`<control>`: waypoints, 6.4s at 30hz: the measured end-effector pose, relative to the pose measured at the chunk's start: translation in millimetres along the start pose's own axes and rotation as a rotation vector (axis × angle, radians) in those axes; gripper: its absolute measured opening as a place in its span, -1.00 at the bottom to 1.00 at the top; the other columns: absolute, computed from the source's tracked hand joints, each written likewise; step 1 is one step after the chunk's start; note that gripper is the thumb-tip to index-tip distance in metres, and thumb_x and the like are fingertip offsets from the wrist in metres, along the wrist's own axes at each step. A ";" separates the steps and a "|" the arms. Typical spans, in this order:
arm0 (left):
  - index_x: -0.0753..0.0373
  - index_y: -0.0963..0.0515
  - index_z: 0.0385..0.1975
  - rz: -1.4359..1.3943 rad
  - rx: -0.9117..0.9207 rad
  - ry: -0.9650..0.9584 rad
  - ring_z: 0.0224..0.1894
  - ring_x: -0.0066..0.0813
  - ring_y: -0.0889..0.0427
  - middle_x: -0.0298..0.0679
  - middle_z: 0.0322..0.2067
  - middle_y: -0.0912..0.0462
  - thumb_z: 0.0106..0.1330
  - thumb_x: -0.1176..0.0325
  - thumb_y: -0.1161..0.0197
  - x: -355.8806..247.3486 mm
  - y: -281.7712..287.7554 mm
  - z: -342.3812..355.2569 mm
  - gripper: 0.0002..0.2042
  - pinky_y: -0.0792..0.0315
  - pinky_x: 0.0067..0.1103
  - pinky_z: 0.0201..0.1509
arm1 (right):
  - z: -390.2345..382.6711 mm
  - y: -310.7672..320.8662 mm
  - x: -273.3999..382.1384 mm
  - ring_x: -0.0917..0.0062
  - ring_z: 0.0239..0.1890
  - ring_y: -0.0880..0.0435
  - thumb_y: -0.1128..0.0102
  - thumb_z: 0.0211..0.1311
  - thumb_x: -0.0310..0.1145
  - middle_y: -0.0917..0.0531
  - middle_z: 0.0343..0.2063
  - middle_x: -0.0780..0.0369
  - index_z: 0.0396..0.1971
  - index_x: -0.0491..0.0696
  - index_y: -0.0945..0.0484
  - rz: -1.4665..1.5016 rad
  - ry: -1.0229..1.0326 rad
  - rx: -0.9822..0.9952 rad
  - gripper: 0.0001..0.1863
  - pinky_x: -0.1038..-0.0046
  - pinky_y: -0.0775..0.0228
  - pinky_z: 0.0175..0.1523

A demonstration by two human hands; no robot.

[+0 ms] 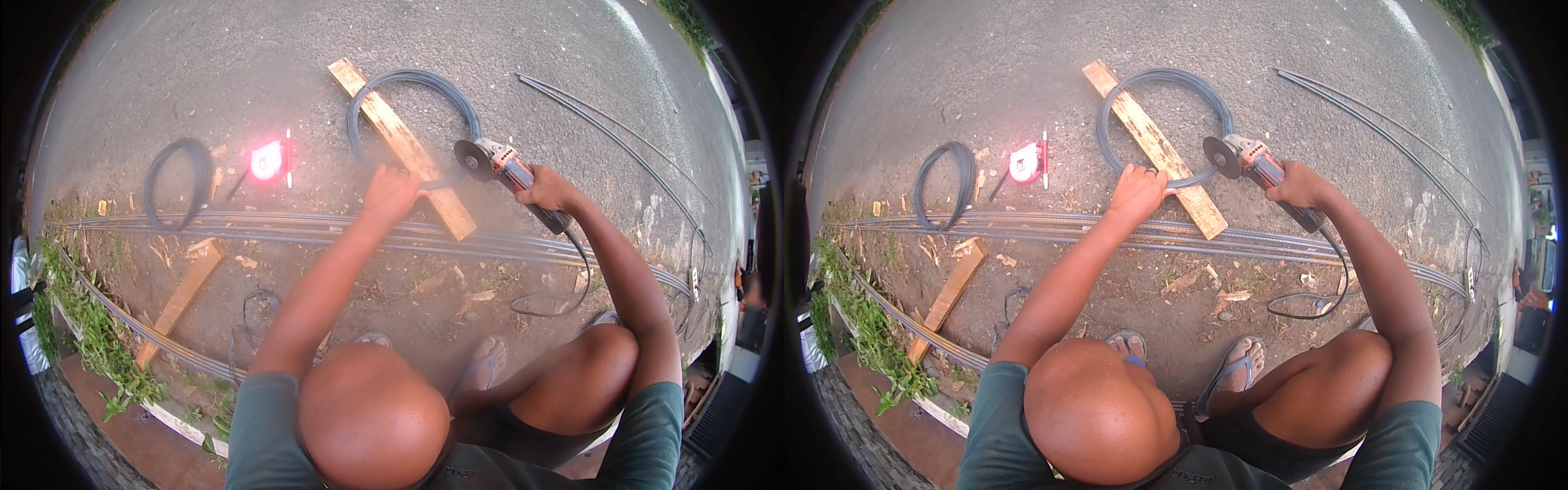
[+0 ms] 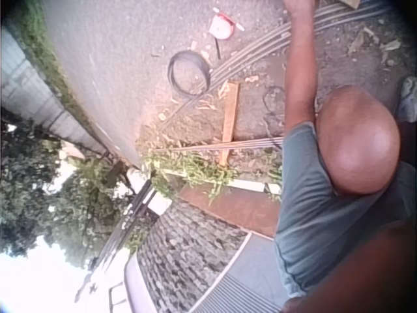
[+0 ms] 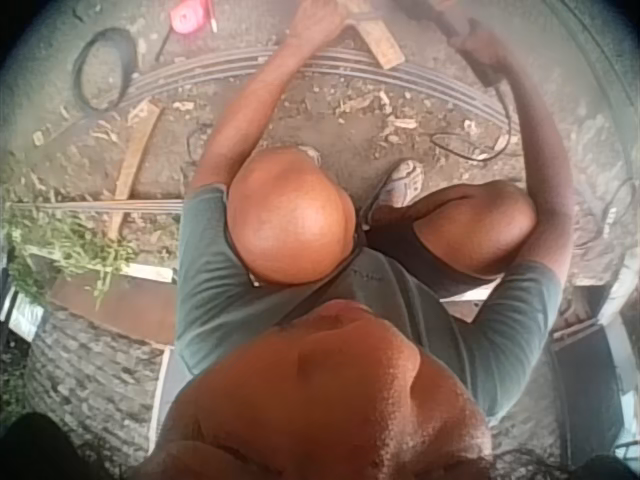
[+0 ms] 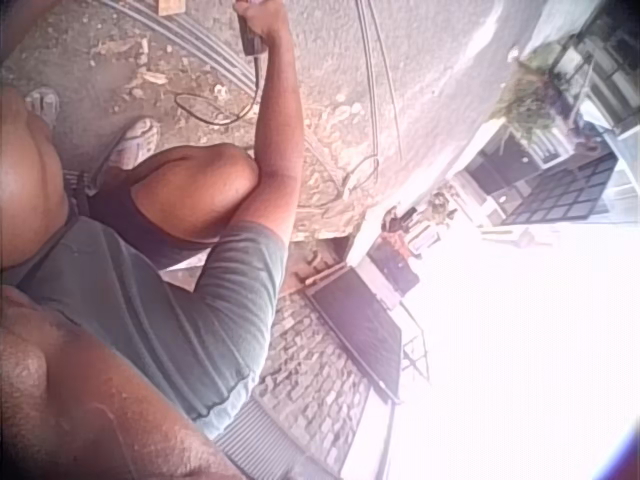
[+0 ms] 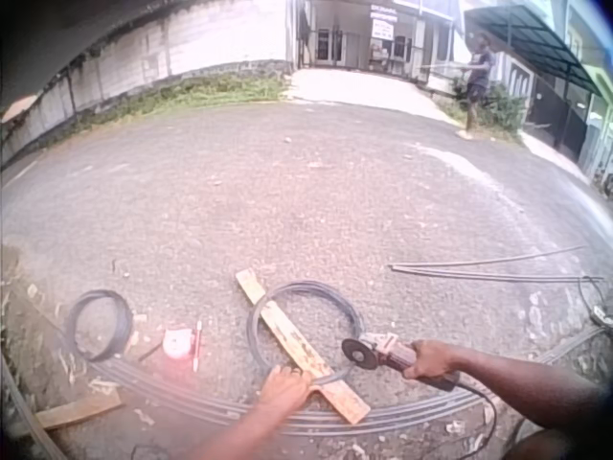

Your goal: The person uses an angle grinder to cut a metal rod that is resting on a wooden plank. They hold the rod with one hand and operate the grinder with the other, producing sparks as the cut progresses. The person repeats this process on multiple sections of the rod.

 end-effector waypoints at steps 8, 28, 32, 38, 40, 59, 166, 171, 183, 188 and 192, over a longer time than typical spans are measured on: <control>0.17 -0.55 -0.35 -0.002 0.023 0.011 -0.30 -0.26 -0.67 -0.19 -0.46 -0.71 0.43 -0.08 -0.16 0.9 -1.8 0.6 -0.61 -0.35 -0.36 -0.10 | 2.0 1.8 4.1 0.09 -0.10 -0.71 -0.37 -0.14 -0.06 -0.70 -0.16 -0.13 0.07 -0.31 -0.54 -0.016 -0.005 0.013 -0.22 0.23 -0.51 0.08; 0.17 -0.55 -0.37 0.018 0.006 -0.003 -0.31 -0.27 -0.68 -0.20 -0.49 -0.71 0.42 -0.08 -0.17 1.0 -0.6 0.4 -0.60 -0.35 -0.37 -0.12 | -4.2 0.5 -5.6 0.11 -0.09 -0.71 -0.39 -0.14 -0.07 -0.70 -0.17 -0.12 0.05 -0.29 -0.56 -0.024 -0.021 0.016 -0.25 0.24 -0.51 0.09; 0.18 -0.55 -0.36 0.022 0.036 0.003 -0.32 -0.26 -0.68 -0.21 -0.49 -0.71 0.42 -0.08 -0.16 1.1 -0.2 0.9 -0.60 -0.35 -0.37 -0.11 | -7.1 0.7 -4.3 0.11 -0.09 -0.71 -0.39 -0.14 -0.08 -0.70 -0.16 -0.12 0.05 -0.30 -0.56 -0.021 -0.015 0.026 -0.24 0.24 -0.51 0.09; 0.17 -0.54 -0.37 0.022 0.032 -0.001 -0.32 -0.26 -0.68 -0.21 -0.49 -0.71 0.43 -0.08 -0.16 1.1 -0.1 1.7 -0.60 -0.35 -0.36 -0.11 | -5.8 0.0 -5.0 0.11 -0.09 -0.71 -0.38 -0.13 -0.08 -0.70 -0.16 -0.12 0.07 -0.29 -0.55 -0.014 -0.010 0.017 -0.24 0.24 -0.51 0.09; 0.17 -0.54 -0.37 0.030 0.033 -0.001 -0.32 -0.27 -0.68 -0.22 -0.48 -0.71 0.43 -0.08 -0.16 1.4 -1.0 1.5 -0.60 -0.35 -0.36 -0.11 | -5.0 0.0 -3.6 0.11 -0.09 -0.71 -0.38 -0.13 -0.08 -0.70 -0.16 -0.12 0.07 -0.29 -0.55 -0.011 -0.007 0.015 -0.24 0.24 -0.51 0.09; 0.18 -0.55 -0.37 0.032 0.021 -0.007 -0.31 -0.26 -0.68 -0.20 -0.48 -0.72 0.43 -0.10 -0.15 0.1 1.3 1.5 -0.59 -0.36 -0.37 -0.10 | 4.9 -0.9 -1.4 0.12 -0.12 -0.71 -0.38 -0.14 -0.07 -0.71 -0.18 -0.11 0.05 -0.31 -0.55 0.001 0.001 0.000 -0.24 0.24 -0.52 0.07; 0.17 -0.56 -0.37 0.038 0.006 0.008 -0.32 -0.27 -0.68 -0.21 -0.49 -0.71 0.42 -0.11 -0.15 1.3 -3.4 1.5 -0.58 -0.35 -0.38 -0.10 | -1.0 2.5 -0.4 0.15 -0.11 -0.71 -0.39 -0.12 -0.09 -0.71 -0.18 -0.08 0.04 -0.28 -0.57 0.006 -0.030 0.032 -0.28 0.26 -0.51 0.08; 0.17 -0.55 -0.38 0.035 0.010 0.007 -0.32 -0.27 -0.68 -0.20 -0.50 -0.71 0.42 -0.12 -0.14 1.0 -2.9 1.7 -0.58 -0.36 -0.38 -0.10 | 0.7 2.7 1.6 0.15 -0.12 -0.72 -0.39 -0.12 -0.09 -0.72 -0.19 -0.08 0.04 -0.28 -0.57 -0.007 -0.017 0.045 -0.28 0.25 -0.52 0.07; 0.15 -0.62 -0.31 0.049 0.100 0.039 -0.26 -0.27 -0.67 -0.25 -0.38 -0.71 0.41 -0.11 -0.17 1.7 -4.8 1.5 -0.59 -0.34 -0.36 -0.06 | 3.0 3.1 11.0 0.21 -0.14 -0.72 -0.40 -0.12 -0.10 -0.72 -0.22 -0.03 0.02 -0.27 -0.59 0.043 -0.011 0.019 -0.30 0.28 -0.52 0.05; 0.16 -0.62 -0.31 0.037 0.106 0.043 -0.26 -0.28 -0.68 -0.24 -0.38 -0.72 0.40 -0.12 -0.17 0.0 -2.4 2.6 -0.58 -0.34 -0.36 -0.06 | 3.6 3.7 8.8 0.22 -0.14 -0.72 -0.40 -0.12 -0.10 -0.72 -0.22 -0.02 0.02 -0.26 -0.59 0.045 -0.013 0.031 -0.31 0.28 -0.51 0.05; 0.17 -0.62 -0.31 0.026 0.119 0.049 -0.26 -0.28 -0.67 -0.24 -0.38 -0.72 0.40 -0.13 -0.17 0.9 -1.6 3.1 -0.58 -0.34 -0.36 -0.05 | 4.4 3.1 6.0 0.19 -0.13 -0.72 -0.40 -0.12 -0.09 -0.72 -0.21 -0.04 0.03 -0.27 -0.58 0.022 -0.005 0.017 -0.29 0.27 -0.52 0.06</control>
Point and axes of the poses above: each hand's wrist, its own z-axis towards the middle knuckle, its own y-axis out of the back of the hand, x = y × z, the point moved 3 cm from there along z, towards the middle knuckle
